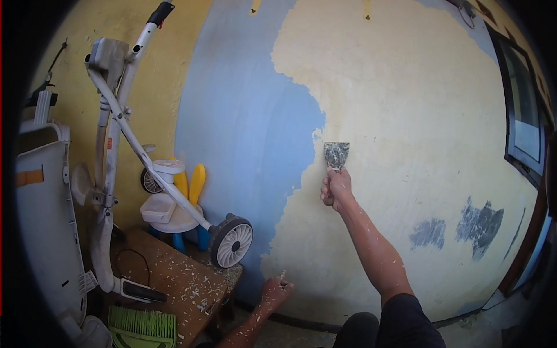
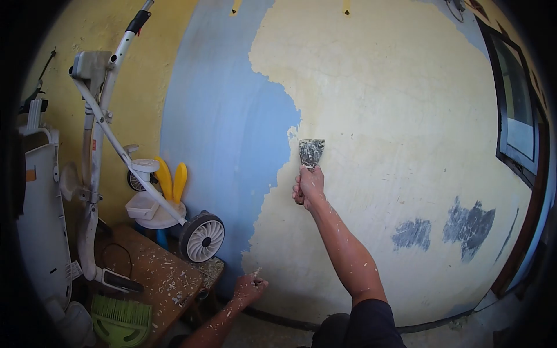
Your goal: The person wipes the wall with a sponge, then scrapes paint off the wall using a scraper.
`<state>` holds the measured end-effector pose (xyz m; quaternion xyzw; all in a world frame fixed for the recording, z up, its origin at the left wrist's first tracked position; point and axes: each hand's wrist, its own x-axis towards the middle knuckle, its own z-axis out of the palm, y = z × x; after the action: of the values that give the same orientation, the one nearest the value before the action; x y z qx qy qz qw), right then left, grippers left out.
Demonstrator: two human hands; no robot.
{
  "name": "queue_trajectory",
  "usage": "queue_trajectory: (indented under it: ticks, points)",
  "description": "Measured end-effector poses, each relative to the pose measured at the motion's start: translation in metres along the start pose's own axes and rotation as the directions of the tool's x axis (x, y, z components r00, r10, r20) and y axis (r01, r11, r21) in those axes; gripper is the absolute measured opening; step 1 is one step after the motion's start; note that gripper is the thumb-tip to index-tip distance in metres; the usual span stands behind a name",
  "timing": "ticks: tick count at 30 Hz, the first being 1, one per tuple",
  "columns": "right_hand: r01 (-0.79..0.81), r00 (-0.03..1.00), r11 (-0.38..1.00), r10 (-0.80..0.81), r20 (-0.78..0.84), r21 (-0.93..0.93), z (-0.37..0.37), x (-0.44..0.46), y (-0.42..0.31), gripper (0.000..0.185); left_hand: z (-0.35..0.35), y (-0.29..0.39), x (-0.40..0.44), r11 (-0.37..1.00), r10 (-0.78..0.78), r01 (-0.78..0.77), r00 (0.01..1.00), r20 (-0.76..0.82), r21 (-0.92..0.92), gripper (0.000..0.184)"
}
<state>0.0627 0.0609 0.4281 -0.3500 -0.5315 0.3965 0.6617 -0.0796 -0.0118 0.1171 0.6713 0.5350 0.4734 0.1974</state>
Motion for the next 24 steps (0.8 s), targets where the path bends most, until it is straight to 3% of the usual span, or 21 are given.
queue_trajectory:
  ticks: [3,7,10,12,14,18,20,24]
  points:
    - [0.059,0.998,0.997,-0.058,0.025,-0.046,0.007,0.029,-0.022,0.013,0.0,-0.001,-0.003,0.999,0.038,-0.038,0.999,0.002,0.028,0.03]
    - [0.007,0.999,0.997,-0.009,0.033,0.077,0.014,0.024,-0.022,0.013,0.008,-0.015,-0.005,0.996,0.011,-0.014,1.0,0.029,0.084,0.031]
    - [-0.061,0.996,0.998,0.059,0.072,0.019,-0.004,-0.003,0.004,0.015,0.008,-0.004,0.004,0.998,0.005,-0.004,1.0,-0.019,0.058,0.031]
    - [-0.065,0.994,0.997,0.062,0.094,0.032,0.0,0.015,-0.004,0.015,0.01,-0.009,0.001,0.993,0.095,-0.091,0.994,-0.056,0.071,0.03]
    - [0.012,0.995,1.0,-0.014,0.099,0.016,0.013,0.036,-0.025,0.013,0.009,-0.014,-0.003,0.993,0.059,-0.06,0.998,0.008,0.103,0.031]
    - [-0.094,0.991,0.993,0.087,0.097,0.065,0.006,0.011,0.0,0.012,0.01,-0.012,0.0,0.992,-0.01,-0.002,0.995,0.097,0.125,0.041]
    - [-0.147,0.986,0.987,0.14,0.094,0.072,-0.006,-0.019,0.024,0.01,0.014,-0.014,-0.001,0.992,0.029,-0.037,0.997,0.074,0.117,0.045]
    - [0.009,0.998,0.996,-0.014,0.06,0.09,0.014,0.026,-0.001,0.011,0.016,-0.018,-0.003,0.987,0.05,-0.064,0.994,0.102,0.145,0.05]
